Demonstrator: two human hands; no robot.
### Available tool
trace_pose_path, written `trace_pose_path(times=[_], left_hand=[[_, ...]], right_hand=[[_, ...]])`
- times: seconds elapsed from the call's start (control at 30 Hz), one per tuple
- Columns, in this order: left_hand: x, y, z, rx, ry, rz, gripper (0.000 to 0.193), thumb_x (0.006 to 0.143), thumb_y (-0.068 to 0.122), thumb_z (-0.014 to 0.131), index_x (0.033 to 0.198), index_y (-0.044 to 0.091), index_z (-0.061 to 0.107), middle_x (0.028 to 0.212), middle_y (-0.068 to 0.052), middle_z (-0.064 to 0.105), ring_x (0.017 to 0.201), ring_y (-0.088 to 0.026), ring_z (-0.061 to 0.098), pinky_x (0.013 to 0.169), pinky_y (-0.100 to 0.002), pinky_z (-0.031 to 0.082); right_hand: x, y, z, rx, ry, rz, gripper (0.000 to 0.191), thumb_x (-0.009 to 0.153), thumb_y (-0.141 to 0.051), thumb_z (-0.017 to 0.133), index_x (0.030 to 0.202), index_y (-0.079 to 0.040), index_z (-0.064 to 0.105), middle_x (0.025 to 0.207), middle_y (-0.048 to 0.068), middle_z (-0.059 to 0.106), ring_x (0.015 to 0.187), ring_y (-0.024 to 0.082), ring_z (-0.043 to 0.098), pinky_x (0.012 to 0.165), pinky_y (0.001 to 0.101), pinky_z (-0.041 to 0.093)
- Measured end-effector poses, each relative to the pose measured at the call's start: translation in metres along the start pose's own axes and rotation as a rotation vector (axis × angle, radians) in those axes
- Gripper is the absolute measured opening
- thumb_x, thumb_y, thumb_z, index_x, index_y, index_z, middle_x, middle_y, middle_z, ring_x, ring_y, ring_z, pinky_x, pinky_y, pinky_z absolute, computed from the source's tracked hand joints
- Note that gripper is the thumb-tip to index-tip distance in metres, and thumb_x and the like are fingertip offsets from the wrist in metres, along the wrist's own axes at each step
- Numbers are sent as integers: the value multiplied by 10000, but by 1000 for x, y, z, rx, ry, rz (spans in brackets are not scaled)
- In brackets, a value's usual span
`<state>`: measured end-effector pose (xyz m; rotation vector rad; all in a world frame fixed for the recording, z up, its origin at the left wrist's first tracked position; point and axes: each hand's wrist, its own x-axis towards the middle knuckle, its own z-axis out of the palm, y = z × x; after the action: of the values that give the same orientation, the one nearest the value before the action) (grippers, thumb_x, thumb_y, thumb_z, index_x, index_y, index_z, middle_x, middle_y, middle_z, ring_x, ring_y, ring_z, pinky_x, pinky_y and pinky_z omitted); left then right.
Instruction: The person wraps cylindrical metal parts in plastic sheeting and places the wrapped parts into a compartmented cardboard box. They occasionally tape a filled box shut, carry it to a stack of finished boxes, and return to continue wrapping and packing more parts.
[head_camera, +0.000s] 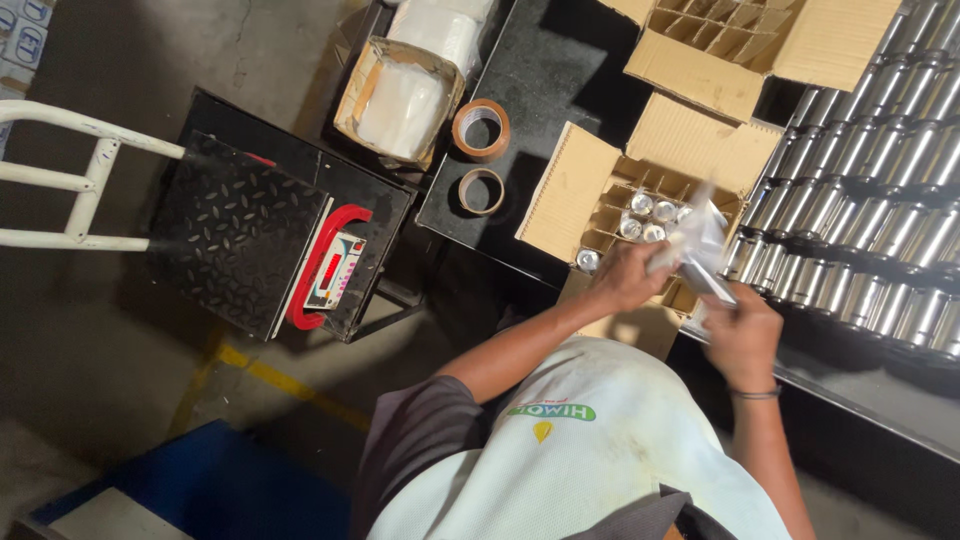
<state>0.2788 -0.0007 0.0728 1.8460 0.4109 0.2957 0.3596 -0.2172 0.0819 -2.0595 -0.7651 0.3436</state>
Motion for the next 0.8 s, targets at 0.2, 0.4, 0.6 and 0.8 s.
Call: trace_pose_path(times=[0.2, 0.4, 0.6, 0.8], left_hand=[[6, -43, 2, -968, -189, -455, 181, 948, 80, 676, 932, -99, 700, 782, -169, 725, 562, -191, 632, 516, -361, 521], [-13, -92, -69, -1219, 159, -614, 291, 1000, 342, 664, 946, 66, 588, 722, -63, 609, 492, -115, 524, 453, -285, 467], [-56, -95, -76, -1011, 179, -555, 225, 985, 248, 715, 1017, 45, 623, 741, -48, 599, 559, -115, 549, 491, -289, 465], [-65, -89, -97, -1045, -75, -503, 320, 958, 203, 692, 1184, -15, 630, 995, -148, 730, 857, -220, 745, 726, -370, 625]], right_hand=[[37, -9, 57, 561, -187, 340, 375, 1044, -213, 538, 1375, -43, 584, 1115, 96, 703, 981, 176, 681, 840, 280, 578], [65, -4, 119, 377, -297, 390, 414, 976, -224, 679, 1323, -1, 645, 1085, 120, 734, 797, 212, 706, 638, 340, 561], [139, -38, 149, -303, -744, 80, 382, 856, -272, 756, 1195, -118, 669, 1089, 128, 741, 788, 281, 742, 707, 379, 607], [159, -58, 127, -285, -649, -57, 377, 787, -263, 840, 1053, -47, 682, 993, 101, 785, 872, 210, 739, 762, 345, 574]])
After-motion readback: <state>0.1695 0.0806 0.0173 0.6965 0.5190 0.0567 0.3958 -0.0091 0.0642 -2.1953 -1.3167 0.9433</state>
